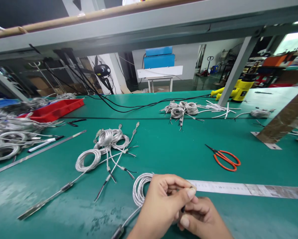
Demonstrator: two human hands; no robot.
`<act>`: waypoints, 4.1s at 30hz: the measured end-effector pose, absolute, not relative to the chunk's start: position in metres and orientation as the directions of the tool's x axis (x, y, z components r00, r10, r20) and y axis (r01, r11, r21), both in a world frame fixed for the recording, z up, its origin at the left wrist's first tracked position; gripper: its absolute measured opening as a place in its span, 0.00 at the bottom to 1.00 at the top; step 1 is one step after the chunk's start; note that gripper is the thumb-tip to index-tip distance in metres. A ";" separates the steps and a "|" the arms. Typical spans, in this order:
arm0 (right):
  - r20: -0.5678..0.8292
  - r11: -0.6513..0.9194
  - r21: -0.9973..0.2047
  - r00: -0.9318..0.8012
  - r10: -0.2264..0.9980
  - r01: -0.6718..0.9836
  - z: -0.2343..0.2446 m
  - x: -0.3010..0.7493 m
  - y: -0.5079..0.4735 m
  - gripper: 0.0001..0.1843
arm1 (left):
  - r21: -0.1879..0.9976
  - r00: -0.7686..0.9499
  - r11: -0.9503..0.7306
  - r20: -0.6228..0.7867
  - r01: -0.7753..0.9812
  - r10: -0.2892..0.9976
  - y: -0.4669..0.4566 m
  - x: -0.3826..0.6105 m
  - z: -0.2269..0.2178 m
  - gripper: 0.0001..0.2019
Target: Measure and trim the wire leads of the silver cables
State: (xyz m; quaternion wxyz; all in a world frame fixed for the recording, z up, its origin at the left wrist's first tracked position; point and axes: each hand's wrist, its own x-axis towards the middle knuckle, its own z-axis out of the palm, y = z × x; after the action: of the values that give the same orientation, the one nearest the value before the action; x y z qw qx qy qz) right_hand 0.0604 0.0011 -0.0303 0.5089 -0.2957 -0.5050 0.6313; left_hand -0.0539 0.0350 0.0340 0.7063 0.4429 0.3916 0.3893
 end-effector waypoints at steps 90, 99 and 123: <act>0.209 0.222 -0.970 0.133 0.969 -0.095 -0.009 0.093 0.014 0.07 | 0.985 0.316 0.174 -0.166 0.005 0.934 0.027 -0.035 0.026 0.08; 0.217 0.226 -0.971 0.104 0.971 -0.080 -0.009 0.094 0.015 0.03 | 0.998 0.291 0.070 -0.065 -0.007 0.955 0.028 -0.037 0.025 0.09; 0.184 0.188 -0.974 0.040 0.982 -0.127 -0.008 0.094 0.015 0.06 | 0.989 0.287 0.062 -0.021 -0.134 0.958 0.030 -0.039 0.028 0.07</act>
State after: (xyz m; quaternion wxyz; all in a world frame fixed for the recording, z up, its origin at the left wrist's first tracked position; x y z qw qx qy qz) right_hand 0.0936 0.0154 -0.0079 0.5832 -0.4242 -0.5037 0.4757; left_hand -0.0390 0.0296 0.0279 0.6114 0.5195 0.3962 0.4464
